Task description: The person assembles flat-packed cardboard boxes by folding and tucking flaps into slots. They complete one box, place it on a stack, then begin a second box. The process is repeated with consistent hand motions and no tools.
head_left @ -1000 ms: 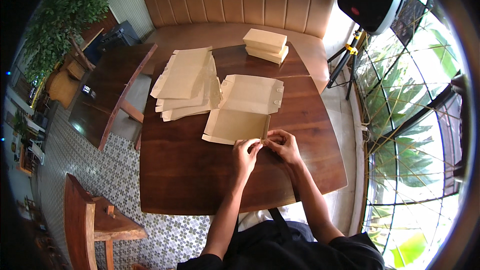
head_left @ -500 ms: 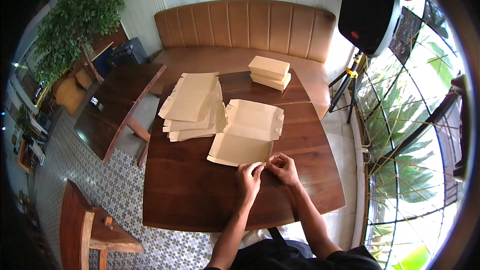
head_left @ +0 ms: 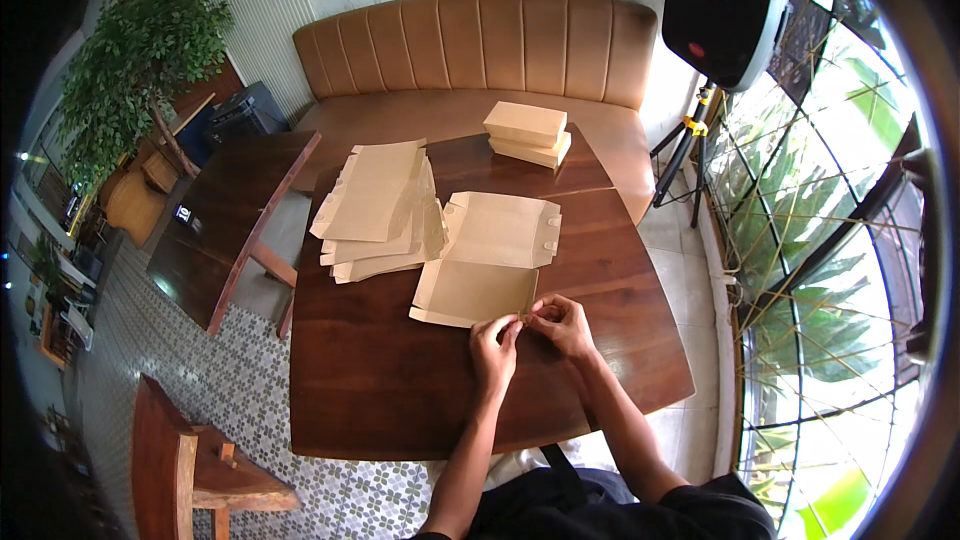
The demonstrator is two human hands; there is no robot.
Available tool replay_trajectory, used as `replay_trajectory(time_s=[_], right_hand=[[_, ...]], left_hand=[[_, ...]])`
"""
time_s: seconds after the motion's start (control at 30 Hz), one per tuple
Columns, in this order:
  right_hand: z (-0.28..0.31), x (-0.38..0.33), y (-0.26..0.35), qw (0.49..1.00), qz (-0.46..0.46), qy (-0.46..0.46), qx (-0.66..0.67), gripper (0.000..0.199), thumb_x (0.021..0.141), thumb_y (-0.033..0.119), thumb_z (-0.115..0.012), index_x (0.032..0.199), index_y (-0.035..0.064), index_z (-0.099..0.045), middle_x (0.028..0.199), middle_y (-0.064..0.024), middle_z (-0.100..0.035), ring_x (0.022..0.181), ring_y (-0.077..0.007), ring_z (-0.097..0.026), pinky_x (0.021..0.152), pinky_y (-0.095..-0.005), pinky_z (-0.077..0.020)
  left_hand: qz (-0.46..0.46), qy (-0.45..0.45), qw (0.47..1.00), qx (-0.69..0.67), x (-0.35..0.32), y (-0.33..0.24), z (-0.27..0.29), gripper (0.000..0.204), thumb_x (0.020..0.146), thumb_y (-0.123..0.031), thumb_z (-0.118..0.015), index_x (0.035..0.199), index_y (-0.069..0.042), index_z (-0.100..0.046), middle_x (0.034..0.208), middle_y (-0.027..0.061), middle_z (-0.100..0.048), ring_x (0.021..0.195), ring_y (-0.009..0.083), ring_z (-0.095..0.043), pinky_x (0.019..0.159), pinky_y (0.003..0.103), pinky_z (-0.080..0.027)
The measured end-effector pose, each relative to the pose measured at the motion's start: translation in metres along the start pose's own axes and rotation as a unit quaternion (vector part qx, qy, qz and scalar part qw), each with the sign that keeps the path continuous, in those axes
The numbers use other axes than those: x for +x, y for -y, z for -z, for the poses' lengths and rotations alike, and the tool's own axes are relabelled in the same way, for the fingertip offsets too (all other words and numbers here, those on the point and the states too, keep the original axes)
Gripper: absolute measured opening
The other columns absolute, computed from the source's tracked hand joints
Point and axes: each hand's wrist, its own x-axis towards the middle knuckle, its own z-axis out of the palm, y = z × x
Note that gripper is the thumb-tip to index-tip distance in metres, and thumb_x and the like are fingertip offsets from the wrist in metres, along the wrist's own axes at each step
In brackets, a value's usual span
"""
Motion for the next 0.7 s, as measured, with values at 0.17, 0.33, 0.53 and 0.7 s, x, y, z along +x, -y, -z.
replay_trajectory(time_s=[0.17,0.33,0.53,0.7], right_hand=[[0.001,0.000,0.006,1.000,-0.003,0.008,0.010,0.018,0.091,0.002,-0.079,0.103,0.0016,-0.066,0.095,-0.0056,-0.076,0.089,-0.0101,-0.071,0.081,-0.0251,-0.0565],[0.000,0.000,0.008,1.000,-0.017,0.007,-0.009,0.017,0.091,0.001,-0.078,0.102,0.0014,-0.066,0.095,-0.0057,-0.076,0.087,-0.0098,-0.070,0.079,-0.0251,-0.0566],[0.001,0.002,0.006,0.998,-0.010,-0.002,-0.063,0.017,0.089,0.002,-0.078,0.100,0.0009,-0.065,0.090,-0.0052,-0.075,0.083,-0.0090,-0.070,0.076,-0.0245,-0.0558],[-0.001,0.001,0.003,0.995,-0.026,-0.023,-0.095,0.016,0.087,0.007,-0.080,0.096,0.0014,-0.069,0.081,-0.0016,-0.073,0.074,-0.0050,-0.063,0.069,-0.0238,-0.0509]], left_hand=[[-0.004,-0.001,1.000,-0.009,-0.002,0.002,-0.001,0.015,0.091,-0.014,-0.078,0.100,-0.001,-0.077,0.095,0.0162,-0.075,0.092,0.0341,-0.070,0.086,0.042,-0.053],[0.000,0.020,1.000,-0.014,0.002,0.010,0.000,0.018,0.093,-0.013,-0.078,0.102,0.002,-0.077,0.095,0.0156,-0.077,0.090,0.0279,-0.073,0.084,0.037,-0.056],[0.008,0.054,0.998,-0.042,0.003,0.020,0.002,0.021,0.095,-0.014,-0.077,0.104,0.005,-0.076,0.096,0.0133,-0.078,0.089,0.0187,-0.073,0.082,0.032,-0.056],[0.066,0.104,0.986,-0.111,0.009,0.028,0.007,0.024,0.099,-0.015,-0.073,0.111,0.005,-0.076,0.098,0.0078,-0.078,0.087,0.0112,-0.069,0.081,0.029,-0.055]])
